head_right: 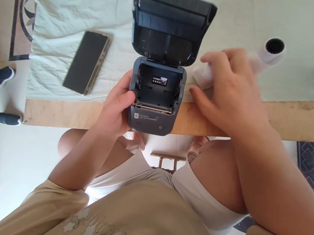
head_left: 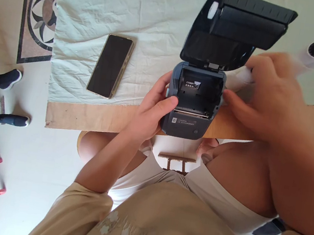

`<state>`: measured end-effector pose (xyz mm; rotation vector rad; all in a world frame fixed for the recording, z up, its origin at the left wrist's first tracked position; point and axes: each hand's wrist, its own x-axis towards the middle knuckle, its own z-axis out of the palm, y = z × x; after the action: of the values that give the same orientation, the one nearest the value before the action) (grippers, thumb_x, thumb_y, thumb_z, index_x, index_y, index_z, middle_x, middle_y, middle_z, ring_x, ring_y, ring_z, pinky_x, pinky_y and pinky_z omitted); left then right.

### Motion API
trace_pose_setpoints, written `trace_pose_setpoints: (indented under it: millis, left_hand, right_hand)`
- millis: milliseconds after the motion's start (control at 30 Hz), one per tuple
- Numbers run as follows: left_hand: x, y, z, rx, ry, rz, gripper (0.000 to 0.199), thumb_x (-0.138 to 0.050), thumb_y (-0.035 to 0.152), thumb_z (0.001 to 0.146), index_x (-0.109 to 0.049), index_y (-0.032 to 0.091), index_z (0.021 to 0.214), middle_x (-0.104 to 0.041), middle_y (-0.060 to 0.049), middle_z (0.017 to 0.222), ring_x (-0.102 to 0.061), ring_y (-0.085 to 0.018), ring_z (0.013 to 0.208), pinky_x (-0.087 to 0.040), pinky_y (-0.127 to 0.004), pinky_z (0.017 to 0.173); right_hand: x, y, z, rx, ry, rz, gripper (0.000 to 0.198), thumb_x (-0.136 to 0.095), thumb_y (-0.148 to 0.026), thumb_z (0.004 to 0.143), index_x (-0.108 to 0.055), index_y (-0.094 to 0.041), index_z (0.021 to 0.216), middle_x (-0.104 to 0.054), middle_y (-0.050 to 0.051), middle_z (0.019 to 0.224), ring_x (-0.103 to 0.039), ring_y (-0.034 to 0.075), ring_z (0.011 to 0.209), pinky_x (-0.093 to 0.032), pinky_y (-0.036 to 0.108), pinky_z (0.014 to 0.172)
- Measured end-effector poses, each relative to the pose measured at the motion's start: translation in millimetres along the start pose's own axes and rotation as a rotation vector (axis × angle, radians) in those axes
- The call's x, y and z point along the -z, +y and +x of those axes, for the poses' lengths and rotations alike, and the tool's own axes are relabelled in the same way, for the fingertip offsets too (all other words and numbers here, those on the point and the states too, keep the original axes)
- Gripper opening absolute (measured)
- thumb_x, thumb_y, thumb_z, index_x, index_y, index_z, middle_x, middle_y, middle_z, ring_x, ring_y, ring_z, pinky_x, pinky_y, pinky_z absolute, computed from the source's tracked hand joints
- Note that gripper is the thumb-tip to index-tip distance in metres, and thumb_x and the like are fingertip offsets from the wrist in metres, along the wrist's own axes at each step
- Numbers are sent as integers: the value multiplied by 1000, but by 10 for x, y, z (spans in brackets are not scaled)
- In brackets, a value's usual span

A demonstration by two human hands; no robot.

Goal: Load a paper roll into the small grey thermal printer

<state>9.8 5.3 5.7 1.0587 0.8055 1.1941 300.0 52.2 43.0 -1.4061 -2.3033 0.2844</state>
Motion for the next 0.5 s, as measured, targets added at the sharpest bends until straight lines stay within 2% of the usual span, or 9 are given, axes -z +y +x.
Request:
trace_pose_setpoints:
  millis: [33, 100, 233, 300, 367, 433, 500]
  left_hand:
    - [1, -1, -1, 7, -1, 1, 63, -82, 74, 96, -67, 37, 145, -85, -3, 139, -90, -35, 120, -78, -42, 83]
    - [7, -3, -3, 14, -9, -6, 61, -82, 72, 97, -67, 38, 145, -84, -2, 142, -90, -34, 122, -78, -42, 85]
    - [24, -12, -9, 10, -24, -49, 60, -83, 68, 97, -67, 37, 146, -82, -3, 148, -88, -33, 126, -77, -42, 92]
    - [23, -17, -12, 14, -26, -64, 62, -83, 69, 97, -66, 37, 148, -83, -4, 146, -89, -32, 120, -77, -42, 87]
    - [15, -18, -11, 27, -18, -61, 65, -83, 71, 96, -65, 38, 149, -84, -4, 145, -90, -33, 118, -76, -42, 82]
    - [3, -11, -6, 46, 2, -51, 68, -85, 73, 94, -64, 38, 148, -84, -4, 144, -88, -36, 125, -75, -43, 83]
    - [-8, 2, 2, 61, 21, -48, 71, -88, 74, 90, -65, 37, 146, -84, -5, 145, -86, -37, 132, -76, -43, 87]
  right_hand:
    - [-62, 4, 36, -30, -62, -14, 62, -73, -57, 104, -55, -30, 157, -63, 14, 152, -71, 33, 134, -67, 56, 107]
    - [-154, 49, 94, -100, -94, -13, 66, -77, -56, 101, -53, -30, 158, -59, 14, 153, -72, 31, 127, -67, 52, 99]
    - [-235, 169, 160, -104, 18, 93, 60, -83, -40, 99, -60, -31, 153, -67, 12, 141, -71, 25, 115, -64, 49, 100]
    - [-233, 193, 186, -169, 88, 297, 73, -91, -33, 93, -56, -35, 157, -71, 10, 136, -73, 20, 103, -65, 46, 95]
    - [-190, 187, 196, -332, 130, 582, 80, -91, -29, 91, -52, -40, 160, -74, 9, 136, -77, 19, 98, -65, 41, 82]
    - [-106, 132, 167, -498, 116, 845, 63, -83, -28, 94, -60, -39, 152, -77, 8, 133, -82, 23, 102, -63, 37, 71]
    - [1, 5, 91, -506, 143, 940, 48, -76, -26, 96, -70, -38, 142, -78, 7, 131, -82, 24, 105, -64, 37, 70]
